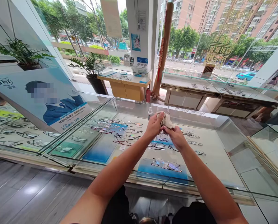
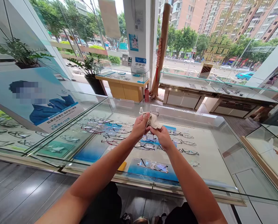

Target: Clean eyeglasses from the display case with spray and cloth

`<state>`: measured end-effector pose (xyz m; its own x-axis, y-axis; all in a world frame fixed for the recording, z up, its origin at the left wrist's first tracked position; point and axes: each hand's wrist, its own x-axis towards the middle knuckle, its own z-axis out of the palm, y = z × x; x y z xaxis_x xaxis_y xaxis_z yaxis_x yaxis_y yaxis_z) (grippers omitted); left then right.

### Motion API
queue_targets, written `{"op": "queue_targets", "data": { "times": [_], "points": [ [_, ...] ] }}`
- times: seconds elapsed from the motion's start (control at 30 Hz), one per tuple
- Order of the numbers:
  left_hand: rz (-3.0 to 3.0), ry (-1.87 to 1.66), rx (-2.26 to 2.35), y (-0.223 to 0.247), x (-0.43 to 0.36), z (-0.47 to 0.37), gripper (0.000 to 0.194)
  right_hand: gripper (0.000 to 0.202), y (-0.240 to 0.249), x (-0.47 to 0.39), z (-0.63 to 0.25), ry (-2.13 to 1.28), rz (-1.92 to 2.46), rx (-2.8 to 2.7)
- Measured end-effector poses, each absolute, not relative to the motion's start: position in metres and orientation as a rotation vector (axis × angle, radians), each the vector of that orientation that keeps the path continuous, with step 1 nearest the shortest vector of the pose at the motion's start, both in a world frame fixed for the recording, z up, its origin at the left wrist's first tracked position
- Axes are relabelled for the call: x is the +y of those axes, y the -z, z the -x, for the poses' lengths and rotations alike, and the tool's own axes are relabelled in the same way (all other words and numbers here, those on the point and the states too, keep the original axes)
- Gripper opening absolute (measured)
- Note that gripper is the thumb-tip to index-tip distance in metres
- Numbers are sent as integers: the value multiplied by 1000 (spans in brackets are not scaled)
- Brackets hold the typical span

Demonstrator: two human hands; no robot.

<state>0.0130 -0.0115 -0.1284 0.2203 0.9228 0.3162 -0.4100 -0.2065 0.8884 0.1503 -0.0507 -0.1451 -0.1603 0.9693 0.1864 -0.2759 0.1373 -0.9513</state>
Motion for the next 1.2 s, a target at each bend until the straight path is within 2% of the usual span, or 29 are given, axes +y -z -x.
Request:
{"op": "queue_targets", "data": {
  "times": [0.33, 0.53, 0.77, 1.2],
  "points": [
    [-995, -1427, 440, 122, 6, -5, 55, 32, 123, -47, -177, -1198, 818, -1143],
    [-1167, -1291, 570, 124, 9, 3, 66, 30, 118, -38, -199, -1033, 797, -1037],
    [-1404, -954, 536, 130, -11, -10, 71, 32, 123, -37, -194, -1139, 752, -1040],
    [-1319, -1055, 475, 126, -25, -22, 64, 30, 130, -40, -178, -1160, 784, -1135]
  ]
}}
